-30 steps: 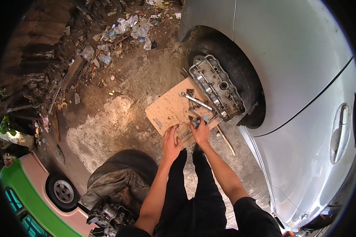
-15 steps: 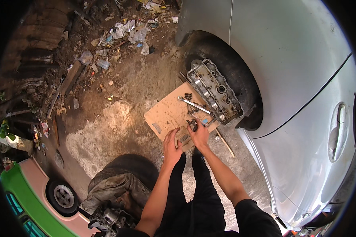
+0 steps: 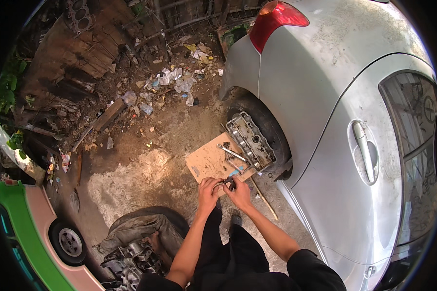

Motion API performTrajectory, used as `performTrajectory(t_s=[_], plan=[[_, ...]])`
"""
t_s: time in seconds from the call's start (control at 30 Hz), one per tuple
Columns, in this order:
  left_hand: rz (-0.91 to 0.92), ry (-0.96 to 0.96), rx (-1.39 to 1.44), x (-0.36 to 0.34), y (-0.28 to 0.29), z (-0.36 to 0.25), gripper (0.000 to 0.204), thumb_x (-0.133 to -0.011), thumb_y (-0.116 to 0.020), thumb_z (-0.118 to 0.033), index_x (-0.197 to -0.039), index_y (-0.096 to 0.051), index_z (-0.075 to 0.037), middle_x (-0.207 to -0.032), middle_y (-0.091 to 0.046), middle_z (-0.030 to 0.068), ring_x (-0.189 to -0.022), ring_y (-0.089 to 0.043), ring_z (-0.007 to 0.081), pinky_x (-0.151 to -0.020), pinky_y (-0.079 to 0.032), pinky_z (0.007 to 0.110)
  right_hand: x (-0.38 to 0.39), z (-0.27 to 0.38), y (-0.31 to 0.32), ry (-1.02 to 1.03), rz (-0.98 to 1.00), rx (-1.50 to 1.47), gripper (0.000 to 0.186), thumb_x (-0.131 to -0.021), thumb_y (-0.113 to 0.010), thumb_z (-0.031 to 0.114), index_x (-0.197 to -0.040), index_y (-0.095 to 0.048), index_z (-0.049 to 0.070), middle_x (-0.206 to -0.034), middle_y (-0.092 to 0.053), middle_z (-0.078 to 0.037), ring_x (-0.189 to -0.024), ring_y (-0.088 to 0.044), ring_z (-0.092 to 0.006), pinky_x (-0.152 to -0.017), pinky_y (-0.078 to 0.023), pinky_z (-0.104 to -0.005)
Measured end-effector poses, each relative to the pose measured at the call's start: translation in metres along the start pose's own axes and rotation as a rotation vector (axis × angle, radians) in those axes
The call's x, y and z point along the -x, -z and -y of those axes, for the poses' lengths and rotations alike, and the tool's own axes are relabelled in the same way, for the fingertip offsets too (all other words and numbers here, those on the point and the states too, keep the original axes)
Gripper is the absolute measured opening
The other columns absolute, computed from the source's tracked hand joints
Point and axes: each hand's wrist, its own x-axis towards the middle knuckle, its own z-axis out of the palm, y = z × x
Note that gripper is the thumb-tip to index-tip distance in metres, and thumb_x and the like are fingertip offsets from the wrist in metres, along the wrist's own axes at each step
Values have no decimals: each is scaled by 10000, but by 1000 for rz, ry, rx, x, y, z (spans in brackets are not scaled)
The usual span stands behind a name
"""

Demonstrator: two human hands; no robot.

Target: The person uses a wrench to loosen and remove bolts from a car engine block placed on a tarp. They repeatedly adjust the wrench and reposition their hands to access different bolts, then place the removed bolts on a nearby cardboard box.

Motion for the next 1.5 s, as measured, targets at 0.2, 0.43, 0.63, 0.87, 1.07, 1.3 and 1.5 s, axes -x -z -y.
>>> performTrajectory(t_s=[0.2,0.43,0.63,0.87,1.07,1.3,1.5], plan=[[-77,-4,-6,68,32,-64,201,-905,-740,-51,-1102,-762,-17,-1066,-742,156,-1060,-654,359,-934,-495,484,75,24,46,161,93,-61,429,-888,-823,332,-1156,-707,17,-823,-741,-147,-702,-725,-288,-651,-540,-410],[-255,90,-51,197,37,-127,241,-872,-752,-17,-1110,-730,10,-1085,-735,159,-1080,-658,367,-954,-517,450,189,21,63,144,240,-464,316,-914,-855,221,-990,-682,-32,-810,-674,-50,-725,-567,-105,-639,-469,-311],[-362,168,-79,277,58,-137,240,-870,-771,-55,-1100,-726,0,-1067,-717,161,-1061,-637,380,-930,-504,466,243,16,34,136,405,-456,321,-920,-843,237,-996,-690,-35,-833,-697,-86,-735,-595,-143,-676,-498,-332],[-579,243,-146,338,91,-143,293,-813,-808,-35,-1090,-722,3,-1105,-710,158,-1081,-650,376,-952,-517,445,276,67,19,394,602,-395,308,-909,-851,244,-1042,-722,-2,-826,-683,-55,-740,-575,-128,-686,-493,-325],[-724,292,-186,389,116,-135,305,-811,-804,-16,-1104,-725,8,-1187,-683,163,-1145,-638,376,-968,-515,446,314,92,-12,421,785,-353,324,-916,-844,245,-1091,-726,0,-929,-726,-62,-782,-605,-131,-712,-506,-344],[-893,404,-14,456,152,-106,224,-856,-803,-13,-1065,-743,44,-1031,-731,173,-986,-722,312,-884,-540,361,356,100,-70,463,872,-341,311,-951,-811,240,-1127,-719,0,-1010,-751,-82,-895,-675,-135,-799,-540,-336],[-900,344,153,490,221,-65,249,-911,-760,-8,-1150,-695,16,-944,-723,98,-824,-671,173,-796,-525,313,403,105,-113,326,750,-458,241,-1018,-724,178,-1171,-686,-4,-984,-698,-41,-861,-623,-115,-805,-511,-304]])
